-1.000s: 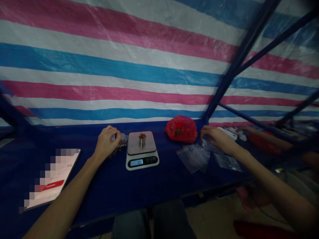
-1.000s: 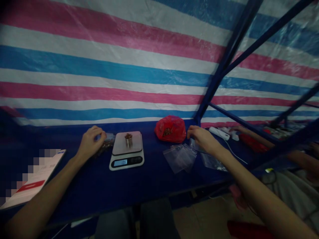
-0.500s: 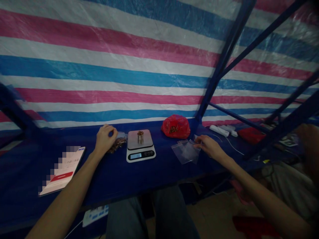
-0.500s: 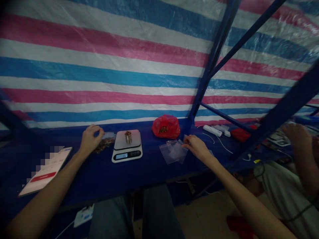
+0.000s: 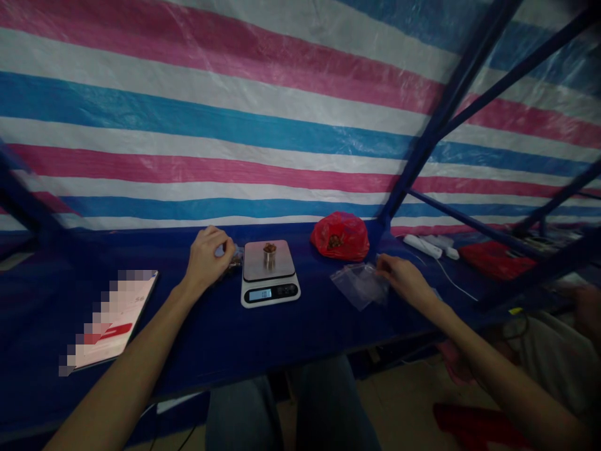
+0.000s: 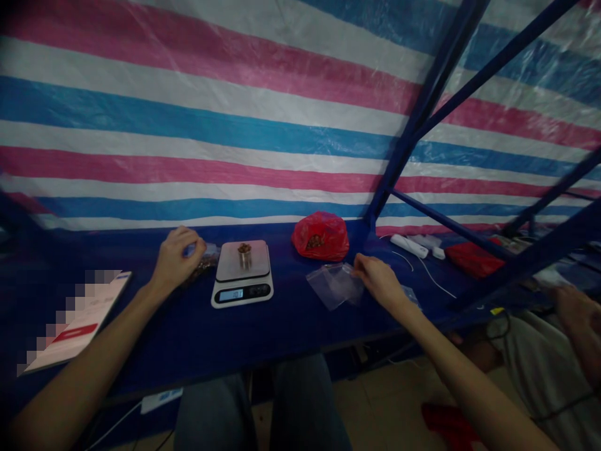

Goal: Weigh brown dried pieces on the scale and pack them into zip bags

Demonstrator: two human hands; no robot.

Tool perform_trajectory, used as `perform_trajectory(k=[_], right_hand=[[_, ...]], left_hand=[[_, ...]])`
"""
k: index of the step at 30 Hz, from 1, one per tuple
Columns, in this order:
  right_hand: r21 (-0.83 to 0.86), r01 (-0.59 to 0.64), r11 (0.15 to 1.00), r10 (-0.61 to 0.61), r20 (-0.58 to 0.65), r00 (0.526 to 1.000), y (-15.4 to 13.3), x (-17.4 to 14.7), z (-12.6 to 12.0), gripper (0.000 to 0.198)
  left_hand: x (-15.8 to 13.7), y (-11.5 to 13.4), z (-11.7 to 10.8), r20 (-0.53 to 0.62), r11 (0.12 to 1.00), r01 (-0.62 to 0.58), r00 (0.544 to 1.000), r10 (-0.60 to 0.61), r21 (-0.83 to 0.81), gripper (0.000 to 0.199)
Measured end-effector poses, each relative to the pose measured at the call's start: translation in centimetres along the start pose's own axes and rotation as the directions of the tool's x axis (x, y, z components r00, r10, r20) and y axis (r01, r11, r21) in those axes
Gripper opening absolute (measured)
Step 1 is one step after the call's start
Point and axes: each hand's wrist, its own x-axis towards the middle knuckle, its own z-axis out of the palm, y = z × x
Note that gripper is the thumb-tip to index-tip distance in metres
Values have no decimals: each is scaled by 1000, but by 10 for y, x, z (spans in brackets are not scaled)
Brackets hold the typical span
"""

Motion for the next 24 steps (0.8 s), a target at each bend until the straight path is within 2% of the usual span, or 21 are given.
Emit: perform_trajectory(k=[3, 5, 8, 11, 13, 14, 15, 16, 18, 19, 20, 21, 22, 24], right_hand=[[-31, 17, 999, -19, -54, 998, -10, 6, -21, 12], [-44, 87, 995, -92, -139, 986, -25, 8, -42, 16], [-119, 192, 974, -220, -318, 922, -63, 13, -75, 21], [-199, 241, 950, -305, -431, 849, -117, 26, -88, 23], [-176, 395, 902, -432, -415, 801, -157, 39, -80, 20], [-176, 506, 844, -532, -389, 752, -176, 45, -71, 19], [-197, 611, 767, -635, -368, 679, -194, 51, -60, 18], [-234, 701, 674, -729, -366, 578, -209, 55, -47, 18], [-287, 783, 552, -801, -442, 403, -231, 61, -22, 21], [-302, 810, 503, -817, -473, 331, -237, 61, -11, 21], [-308, 829, 467, -822, -498, 278, -240, 61, -1, 22], [-304, 843, 444, -819, -519, 245, -240, 59, 6, 21], [-291, 851, 437, -811, -536, 233, -238, 57, 12, 20], [-247, 852, 462, -779, -571, 257, -232, 53, 19, 18]], left_hand=[[1, 6, -2, 8, 1000, -23, 1000, 23, -13, 28], [2, 10, -4, 17, 999, -39, 999, 39, -35, 29], [1, 17, -6, 34, 991, -79, 996, 83, -105, 25], [0, 26, -5, 34, 974, -111, 992, 119, -196, 14], [-2, 31, -3, -2, 959, -135, 990, 139, -247, 40], [-3, 33, -2, -24, 953, -159, 987, 158, -259, 56], [-3, 34, -1, -41, 948, -186, 983, 182, -260, 69], [-3, 35, -1, -43, 945, -211, 977, 207, -249, 79], [-3, 37, -3, 18, 947, -247, 967, 256, -203, 85], [-3, 38, -4, 66, 948, -264, 958, 279, -178, 82], [-3, 39, -5, 119, 946, -283, 946, 302, -155, 79], [-3, 41, -5, 166, 943, -303, 932, 323, -136, 74], [-3, 43, -5, 200, 938, -322, 918, 342, -125, 70], [-4, 49, -2, 230, 929, -348, 901, 368, -125, 65]])
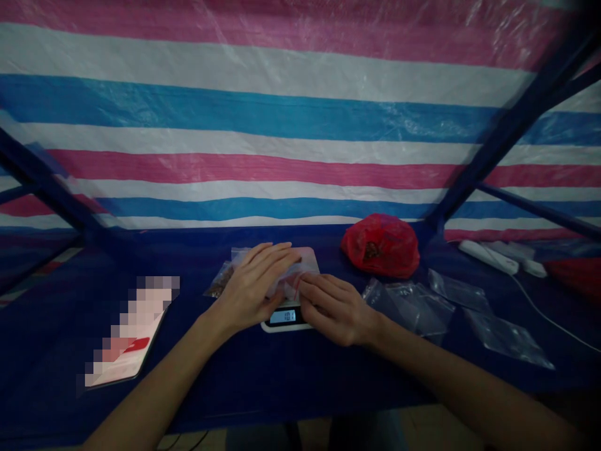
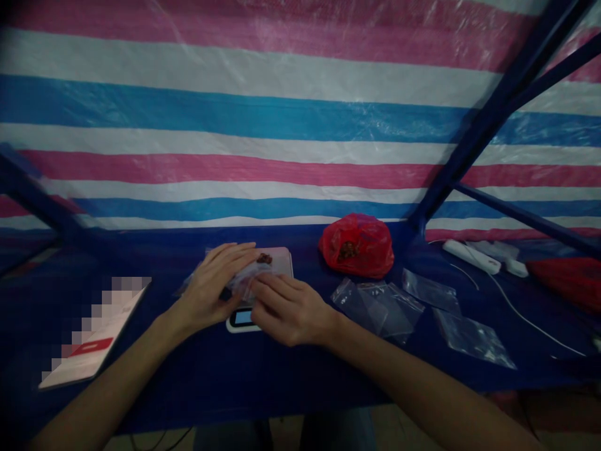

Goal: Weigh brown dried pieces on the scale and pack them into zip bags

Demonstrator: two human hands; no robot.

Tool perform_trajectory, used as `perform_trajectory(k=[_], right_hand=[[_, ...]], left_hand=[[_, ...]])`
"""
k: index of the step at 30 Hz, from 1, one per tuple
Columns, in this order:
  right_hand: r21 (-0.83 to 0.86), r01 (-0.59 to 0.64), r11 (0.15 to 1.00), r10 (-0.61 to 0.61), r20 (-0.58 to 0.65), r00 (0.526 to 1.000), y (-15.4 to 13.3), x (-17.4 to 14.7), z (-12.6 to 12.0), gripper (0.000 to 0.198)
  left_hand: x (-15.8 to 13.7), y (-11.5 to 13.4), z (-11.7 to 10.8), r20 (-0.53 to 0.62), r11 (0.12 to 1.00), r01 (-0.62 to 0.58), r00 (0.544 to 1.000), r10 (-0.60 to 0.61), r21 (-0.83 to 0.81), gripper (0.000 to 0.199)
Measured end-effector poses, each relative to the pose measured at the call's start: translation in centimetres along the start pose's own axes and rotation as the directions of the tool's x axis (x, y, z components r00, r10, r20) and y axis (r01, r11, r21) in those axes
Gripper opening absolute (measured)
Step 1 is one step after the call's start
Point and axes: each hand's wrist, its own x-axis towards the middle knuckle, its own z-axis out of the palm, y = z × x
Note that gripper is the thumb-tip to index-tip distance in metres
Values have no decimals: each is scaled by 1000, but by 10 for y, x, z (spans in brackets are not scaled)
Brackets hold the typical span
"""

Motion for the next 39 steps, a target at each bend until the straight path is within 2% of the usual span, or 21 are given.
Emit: perform_trajectory(k=[4, 8, 10, 14, 16, 17, 18, 20, 21, 22, 24, 26, 28, 31, 35, 37, 39], right_hand=[[44, -72, 996, 71, 5, 997, -2, -6, 4, 16], [100, -80, 992, 70, 97, 993, -8, -4, 18, 28], [168, -69, 983, 50, 114, 992, -10, -5, 23, 32], [279, -70, 958, 54, 65, 996, -4, -10, 19, 37], [285, -141, 948, 149, -6, 989, 4, -12, 16, 37], [281, -235, 930, 257, -44, 966, 9, -13, 16, 36], [281, -358, 890, 391, -68, 918, 14, -13, 17, 33], [289, -600, 746, 634, -31, 773, 22, -14, 25, 29], [288, -682, 672, 704, 36, 709, 26, -15, 30, 31], [279, -733, 620, 735, 120, 668, 28, -16, 36, 37], [257, -783, 567, 740, 260, 621, 32, -18, 48, 47], [245, -808, 536, 741, 321, 590, 33, -20, 56, 48], [251, -819, 516, 746, 338, 574, 33, -21, 60, 45], [291, -819, 495, 751, 330, 571, 32, -22, 61, 35], [417, -810, 412, 781, 295, 550, 30, -20, 59, 29], [500, -785, 367, 776, 301, 555, 28, -18, 56, 29], [557, -747, 363, 751, 301, 588, 25, -15, 53, 32]], left_hand=[[3, 12, 7, -4, 1000, -6, 1000, 6, 19, 54], [5, 19, 4, -41, 992, -27, 999, 32, 121, 45], [6, 19, 2, -25, 993, -49, 998, 53, 111, 43], [6, 12, 3, -23, 997, 2, 1000, 0, 83, 33], [3, 3, 5, -29, 983, 88, 996, -84, 162, 27], [2, -3, 6, -27, 968, 140, 990, -137, 210, 27], [-1, -8, 7, -23, 948, 194, 981, -194, 251, 28], [-5, -18, 10, 7, 912, 281, 955, -296, 298, 32], [-6, -22, 11, 26, 902, 308, 943, -331, 302, 36], [-8, -25, 13, 43, 897, 329, 933, -357, 296, 39], [-9, -26, 17, 55, 892, 371, 916, -397, 259, 46], [-7, -25, 20, 51, 888, 413, 901, -431, 204, 45], [-4, -23, 22, 35, 883, 443, 891, -453, 157, 33], [0, -20, 22, 25, 886, 447, 891, -453, 121, 16], [2, -18, 23, 41, 889, 450, 890, -454, 77, 8], [3, -18, 23, 56, 880, 471, 879, -474, 58, 5], [3, -17, 24, 59, 863, 504, 861, -506, 39, 5]])
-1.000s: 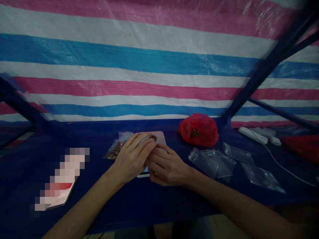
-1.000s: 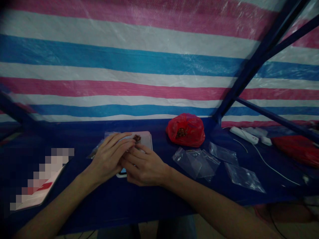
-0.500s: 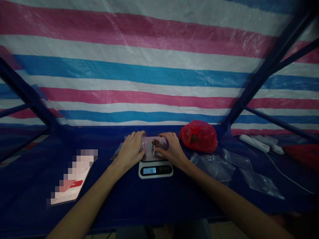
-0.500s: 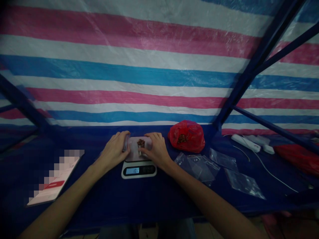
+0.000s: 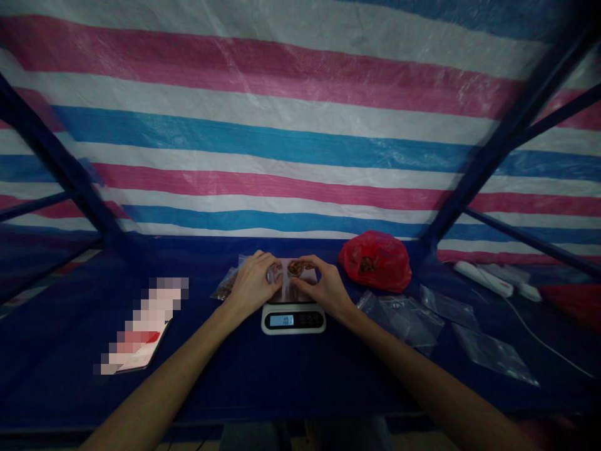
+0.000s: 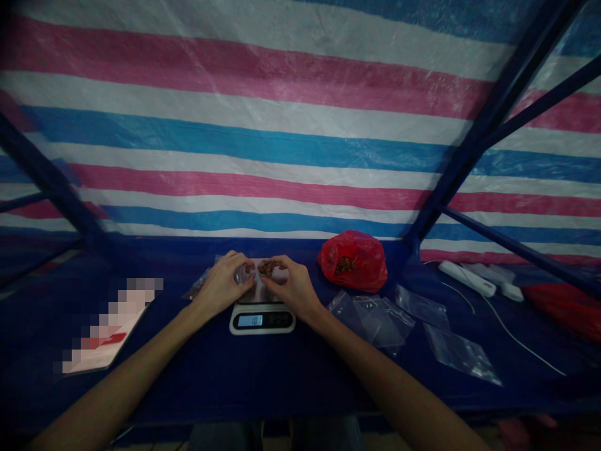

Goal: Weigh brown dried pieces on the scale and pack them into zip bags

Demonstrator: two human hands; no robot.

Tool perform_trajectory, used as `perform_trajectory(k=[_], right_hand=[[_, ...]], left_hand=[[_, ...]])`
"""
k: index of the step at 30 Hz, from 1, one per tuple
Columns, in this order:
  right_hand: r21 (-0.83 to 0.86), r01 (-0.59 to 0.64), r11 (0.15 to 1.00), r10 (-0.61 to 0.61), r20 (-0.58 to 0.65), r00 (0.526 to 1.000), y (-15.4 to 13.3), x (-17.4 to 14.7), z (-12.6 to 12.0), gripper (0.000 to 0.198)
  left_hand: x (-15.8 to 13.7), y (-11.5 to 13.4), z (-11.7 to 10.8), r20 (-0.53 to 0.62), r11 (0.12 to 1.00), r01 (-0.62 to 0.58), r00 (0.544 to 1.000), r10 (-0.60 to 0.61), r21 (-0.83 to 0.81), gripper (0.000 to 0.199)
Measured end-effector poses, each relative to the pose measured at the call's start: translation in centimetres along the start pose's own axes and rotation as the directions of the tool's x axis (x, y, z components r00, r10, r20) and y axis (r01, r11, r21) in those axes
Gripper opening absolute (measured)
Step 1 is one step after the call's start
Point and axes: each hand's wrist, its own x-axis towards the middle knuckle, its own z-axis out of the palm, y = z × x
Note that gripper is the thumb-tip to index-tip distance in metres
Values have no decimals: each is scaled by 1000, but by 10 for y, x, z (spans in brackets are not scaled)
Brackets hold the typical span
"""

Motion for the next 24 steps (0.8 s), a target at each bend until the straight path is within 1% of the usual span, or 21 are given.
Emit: perform_trajectory(k=[3, 7, 11, 13, 16, 18, 24], right_hand=[[12, 68, 998, -68, 18, 998, -7, -1, -1, 35], [16, 106, 994, -106, 47, 993, -10, -1, -2, 35], [18, 53, 998, -54, 37, 998, -7, 0, -3, 38], [28, 46, 999, -47, 23, 999, -7, 1, -3, 35], [6, 119, 993, -119, 16, 993, -11, 1, -4, 28], [-26, 164, 986, -164, 27, 986, -15, 1, -4, 28], [-96, 283, 954, -278, 65, 958, -17, -5, -1, 40]], left_hand=[[0, 0, 1, -14, 998, 51, 999, -51, -46, 11], [1, -1, 1, -5, 993, 82, 997, -82, -82, 19], [1, 0, 2, 10, 992, 80, 997, -79, -94, 22], [0, 2, 3, 8, 992, 76, 997, -76, -102, 22], [-1, 4, 3, -1, 990, 69, 998, -69, -122, 23], [-1, 6, 3, 2, 988, 54, 999, -54, -143, 25], [-3, 10, 6, -7, 979, 20, 1000, -22, -203, 24]])
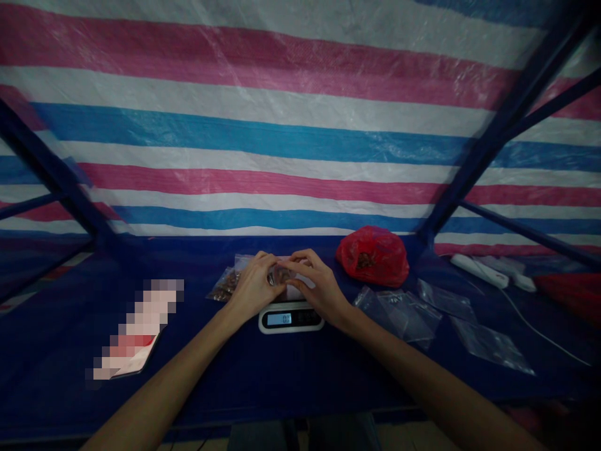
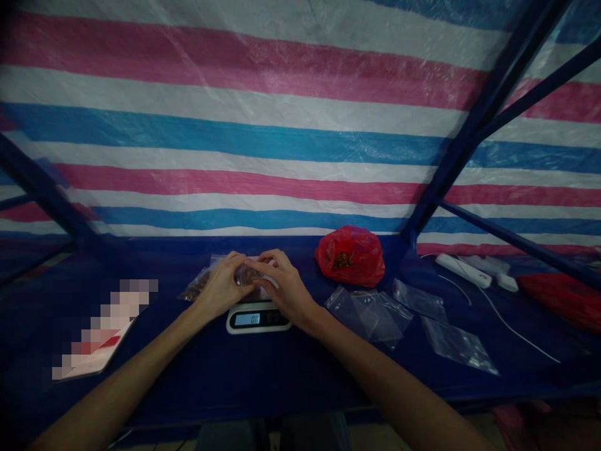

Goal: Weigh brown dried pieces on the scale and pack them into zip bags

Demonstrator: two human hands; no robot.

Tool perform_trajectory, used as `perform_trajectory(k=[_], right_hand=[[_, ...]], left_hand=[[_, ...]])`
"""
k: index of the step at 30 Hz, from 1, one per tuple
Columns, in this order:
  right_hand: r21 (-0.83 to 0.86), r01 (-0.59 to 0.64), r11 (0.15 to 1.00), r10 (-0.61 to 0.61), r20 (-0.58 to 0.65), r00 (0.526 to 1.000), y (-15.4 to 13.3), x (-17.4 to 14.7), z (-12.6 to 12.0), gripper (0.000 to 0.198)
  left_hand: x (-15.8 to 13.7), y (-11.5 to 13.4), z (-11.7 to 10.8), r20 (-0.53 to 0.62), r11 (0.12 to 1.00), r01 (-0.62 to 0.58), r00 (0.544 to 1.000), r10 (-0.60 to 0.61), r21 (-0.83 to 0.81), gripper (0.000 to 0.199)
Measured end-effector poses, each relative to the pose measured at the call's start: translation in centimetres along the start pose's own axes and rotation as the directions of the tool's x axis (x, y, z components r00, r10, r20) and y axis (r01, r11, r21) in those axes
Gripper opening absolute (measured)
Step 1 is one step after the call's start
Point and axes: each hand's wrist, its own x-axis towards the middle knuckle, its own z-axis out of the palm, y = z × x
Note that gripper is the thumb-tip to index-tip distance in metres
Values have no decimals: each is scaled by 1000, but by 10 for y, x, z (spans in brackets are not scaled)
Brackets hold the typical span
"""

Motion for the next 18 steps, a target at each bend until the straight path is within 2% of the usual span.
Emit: perform_trajectory(k=[5, 8, 10, 13, 15, 16, 18], right_hand=[[-85, 118, 989, -117, 21, 993, 0, -5, 0, 45], [-81, 137, 987, -138, -3, 990, -3, -6, -2, 48], [-92, 95, 991, -98, -33, 995, -5, -6, -4, 50], [-158, -55, 986, 38, -108, 993, -4, -4, -13, 48], [-213, -178, 961, 146, -156, 977, 5, -2, -23, 43], [-241, -235, 942, 198, -168, 966, 11, -2, -29, 41], [-304, -322, 897, 288, -151, 946, 26, -2, -42, 35]], left_hand=[[-3, 0, 3, 16, 995, 2, 1000, 0, -95, 29], [-3, 1, 3, 0, 993, 8, 1000, -8, -115, 26], [-1, 2, 1, -5, 990, 31, 999, -32, -140, 20], [2, 3, -7, 7, 956, 93, 995, -95, -277, 13], [4, 3, -16, 10, 854, 137, 988, -152, -502, 14], [5, 3, -20, 17, 754, 157, 982, -189, -638, 16], [6, 3, -27, 62, 492, 194, 960, -271, -849, 25]])
